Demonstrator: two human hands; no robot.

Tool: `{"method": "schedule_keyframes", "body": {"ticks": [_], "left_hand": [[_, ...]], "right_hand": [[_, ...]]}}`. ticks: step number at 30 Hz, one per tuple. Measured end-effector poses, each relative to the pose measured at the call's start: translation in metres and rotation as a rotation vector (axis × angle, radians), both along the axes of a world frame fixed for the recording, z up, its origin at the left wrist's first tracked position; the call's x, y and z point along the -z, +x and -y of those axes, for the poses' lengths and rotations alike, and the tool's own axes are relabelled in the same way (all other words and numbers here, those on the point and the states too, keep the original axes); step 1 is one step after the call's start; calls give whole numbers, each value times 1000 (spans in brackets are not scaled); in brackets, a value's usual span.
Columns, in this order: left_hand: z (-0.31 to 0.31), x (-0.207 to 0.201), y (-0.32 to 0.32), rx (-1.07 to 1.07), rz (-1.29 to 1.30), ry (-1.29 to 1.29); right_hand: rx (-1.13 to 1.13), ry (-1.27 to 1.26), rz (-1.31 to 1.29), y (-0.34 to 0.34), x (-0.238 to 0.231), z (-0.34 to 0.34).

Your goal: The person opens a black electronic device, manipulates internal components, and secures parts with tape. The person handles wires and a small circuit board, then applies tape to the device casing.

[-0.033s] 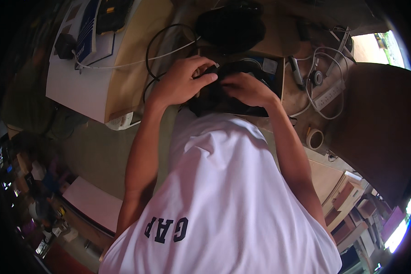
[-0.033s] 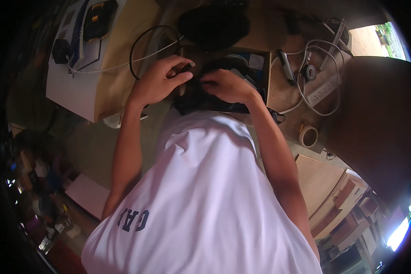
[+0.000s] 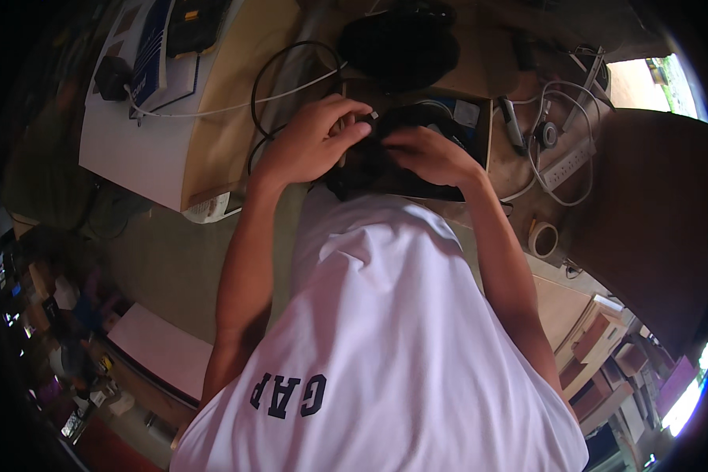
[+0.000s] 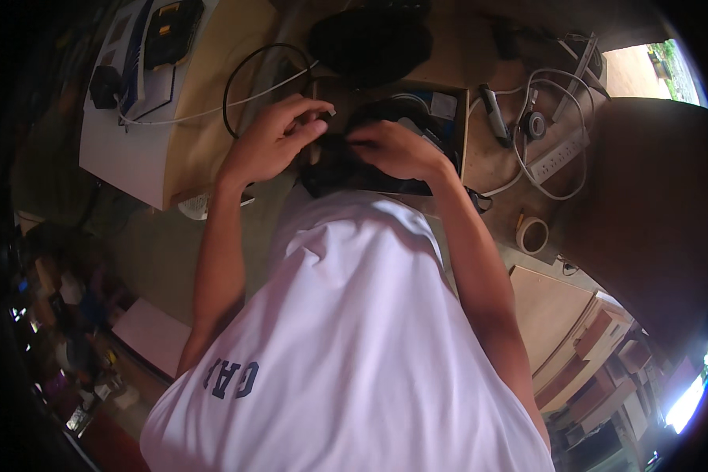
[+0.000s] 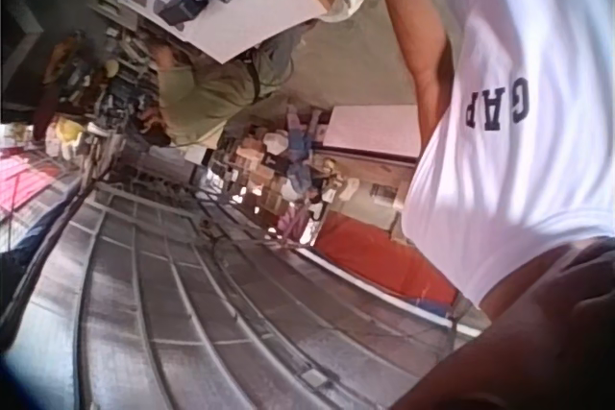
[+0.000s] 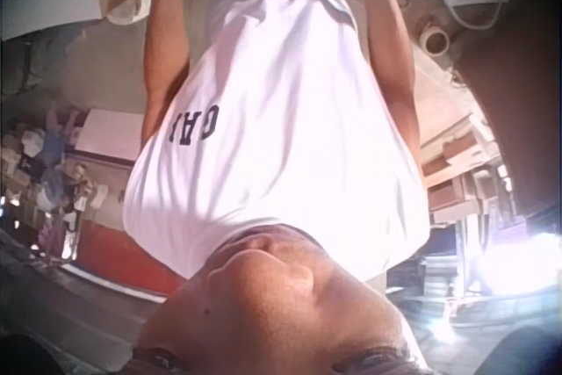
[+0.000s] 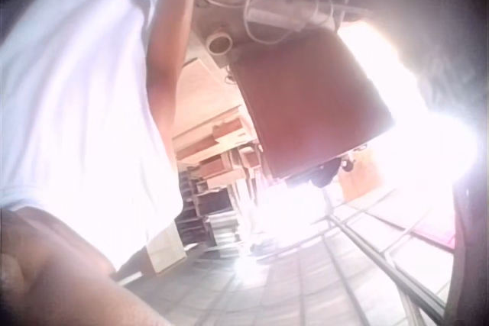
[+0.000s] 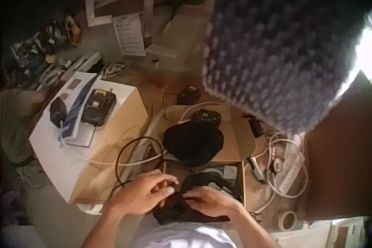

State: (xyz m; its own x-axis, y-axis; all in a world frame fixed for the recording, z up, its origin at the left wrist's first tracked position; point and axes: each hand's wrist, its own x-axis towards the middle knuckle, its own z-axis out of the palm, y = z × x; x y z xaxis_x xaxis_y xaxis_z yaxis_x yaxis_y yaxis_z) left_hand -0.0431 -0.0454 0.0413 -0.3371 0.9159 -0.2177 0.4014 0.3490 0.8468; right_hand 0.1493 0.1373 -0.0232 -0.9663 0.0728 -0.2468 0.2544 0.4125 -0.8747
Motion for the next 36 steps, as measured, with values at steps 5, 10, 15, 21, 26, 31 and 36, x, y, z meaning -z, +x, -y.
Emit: {"method": "schedule_keyframes", "body": {"ticks": [5, 10, 15, 21, 26, 31, 36], "left_hand": [[20, -8, -4, -11, -119, -31], [25, -7, 9, -45, -255, 0], [18, -2, 40, -69, -265, 19], [7, 4, 54, -104, -329, 4], [2, 10, 53, -29, -470, 8], [-3, 13, 49, 73, -560, 76], [-12, 21, 46, 105, -538, 76]], "right_hand": [[363, -783, 379, 14, 0, 4], [437, -433, 139, 12, -15, 13], [505, -335, 171, 13, 12, -1], [523, -376, 124, 14, 6, 2], [506, -343, 56, 13, -4, 5], [466, -226, -93, 11, -1, 7], [437, -172, -104, 12, -14, 6]]}}
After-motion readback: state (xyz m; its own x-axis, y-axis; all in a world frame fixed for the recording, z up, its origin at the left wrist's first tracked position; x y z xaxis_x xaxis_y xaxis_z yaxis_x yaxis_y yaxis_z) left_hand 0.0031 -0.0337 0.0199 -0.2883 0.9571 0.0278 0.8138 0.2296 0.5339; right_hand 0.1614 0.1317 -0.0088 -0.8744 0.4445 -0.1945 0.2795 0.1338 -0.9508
